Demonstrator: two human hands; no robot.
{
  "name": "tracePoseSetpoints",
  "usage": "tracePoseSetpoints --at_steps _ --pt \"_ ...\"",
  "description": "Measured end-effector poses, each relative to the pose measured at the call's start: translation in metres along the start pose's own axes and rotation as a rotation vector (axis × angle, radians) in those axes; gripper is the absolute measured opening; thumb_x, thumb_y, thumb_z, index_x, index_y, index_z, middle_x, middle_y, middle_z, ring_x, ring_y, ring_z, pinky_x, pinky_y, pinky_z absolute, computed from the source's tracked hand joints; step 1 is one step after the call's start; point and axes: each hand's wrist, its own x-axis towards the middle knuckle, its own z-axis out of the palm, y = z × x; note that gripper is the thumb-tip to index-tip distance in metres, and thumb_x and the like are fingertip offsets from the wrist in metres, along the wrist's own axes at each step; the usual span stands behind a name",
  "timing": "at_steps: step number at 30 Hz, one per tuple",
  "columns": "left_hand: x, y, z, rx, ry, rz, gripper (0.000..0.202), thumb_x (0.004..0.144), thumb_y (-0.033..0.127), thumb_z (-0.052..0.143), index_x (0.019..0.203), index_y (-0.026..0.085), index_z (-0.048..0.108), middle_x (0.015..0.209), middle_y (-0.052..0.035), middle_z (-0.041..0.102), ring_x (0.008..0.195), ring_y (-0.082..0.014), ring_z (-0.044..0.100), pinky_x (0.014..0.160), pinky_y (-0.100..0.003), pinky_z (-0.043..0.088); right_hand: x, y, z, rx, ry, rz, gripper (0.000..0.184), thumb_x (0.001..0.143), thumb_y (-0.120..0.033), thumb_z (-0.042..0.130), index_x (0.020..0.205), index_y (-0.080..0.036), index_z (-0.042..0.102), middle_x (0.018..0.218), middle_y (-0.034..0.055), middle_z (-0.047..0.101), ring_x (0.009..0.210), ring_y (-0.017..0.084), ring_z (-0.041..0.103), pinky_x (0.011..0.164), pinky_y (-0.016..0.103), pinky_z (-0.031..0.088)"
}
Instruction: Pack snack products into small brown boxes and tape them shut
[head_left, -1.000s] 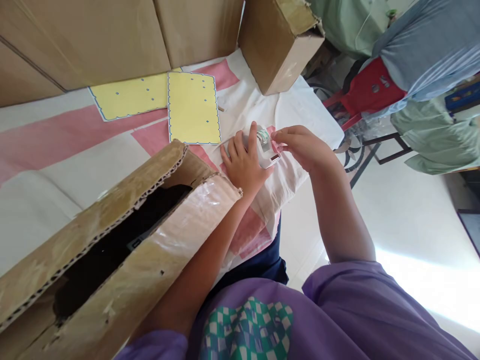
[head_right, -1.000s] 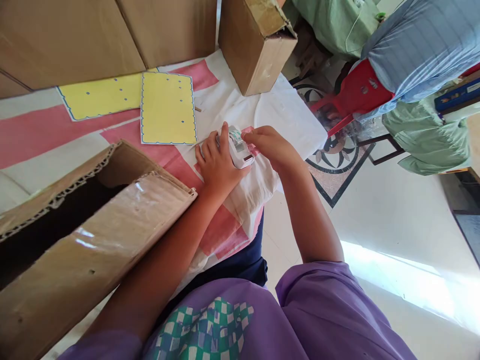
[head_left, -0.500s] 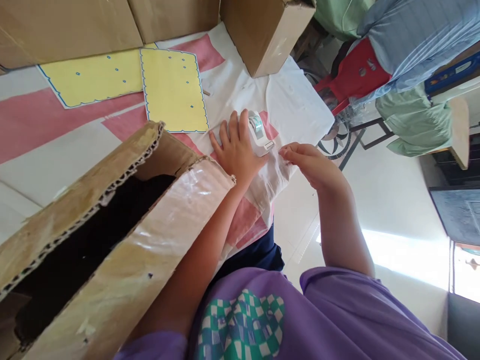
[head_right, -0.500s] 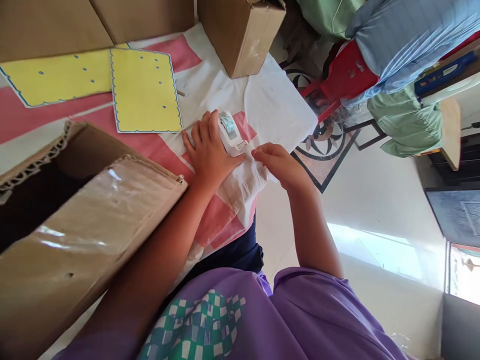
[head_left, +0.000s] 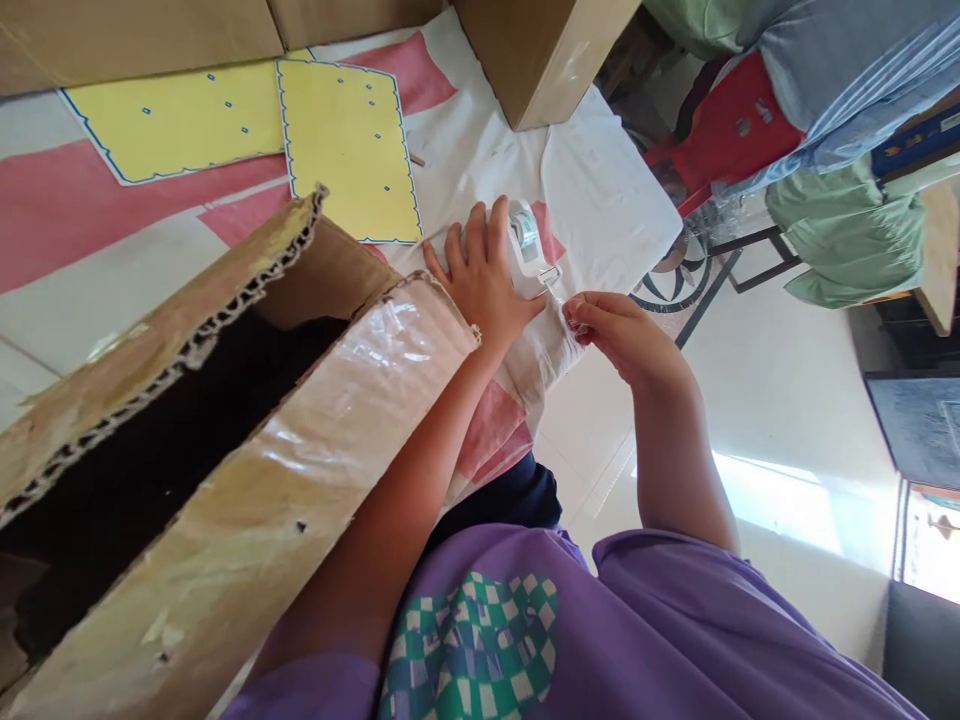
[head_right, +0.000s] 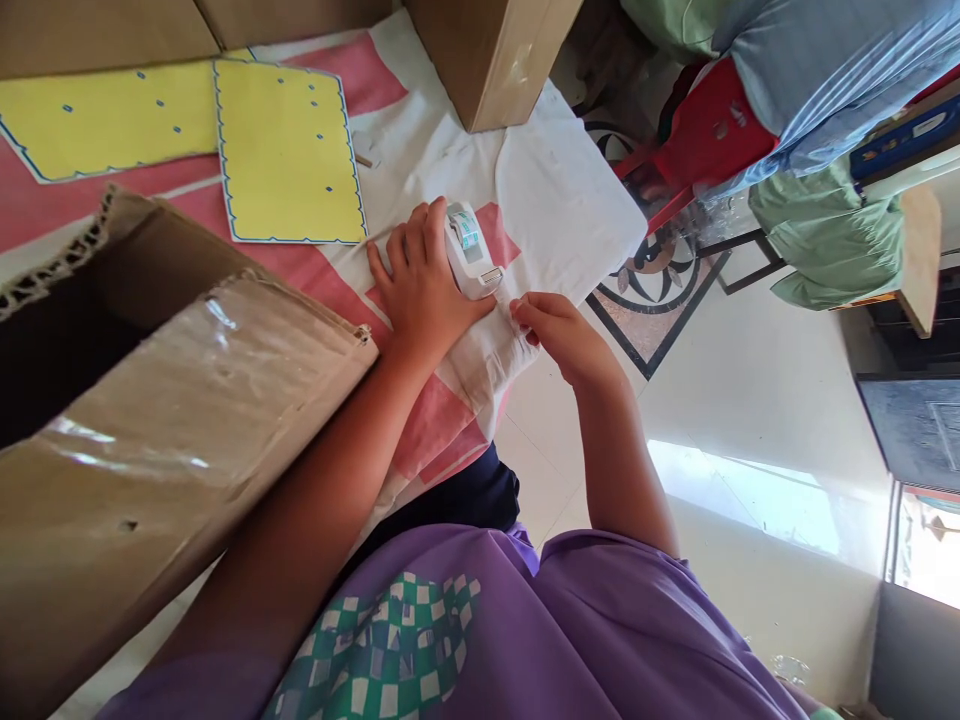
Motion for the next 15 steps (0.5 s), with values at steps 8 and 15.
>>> tracePoseSetpoints --at_steps 8,15 --pt "0.0 -0.001 0.0 0.059 0.043 0.032 0.1 0.075 0.043 0.076 0.162 0.027 0.029 0.172 -0.0056 0.034 0.156 -0.0388 0.028 0.135 -0.064 0.002 -0.024 -0.002 -0.012 -0.097 0.033 0.02 0.028 0.084 -0.037 0.067 0.064 -0.022 0.054 0.069 -0.0017 0.041 0.07 0.014 0.039 0.069 0.033 0.035" --pt "-0.001 0.0 -0.002 0.068 -0.026 0.022 0.105 0.075 0.047 0.078 0.165 0.033 0.025 0.175 -0.0019 0.028 0.162 -0.0395 0.018 0.136 -0.062 -0.001 -0.039 0.026 -0.014 -0.027 -0.037 0.057 0.033 0.086 -0.046 0.066 0.069 -0.022 0.053 0.074 -0.002 0.045 0.071 0.014 0.04 0.071 0.032 0.034"
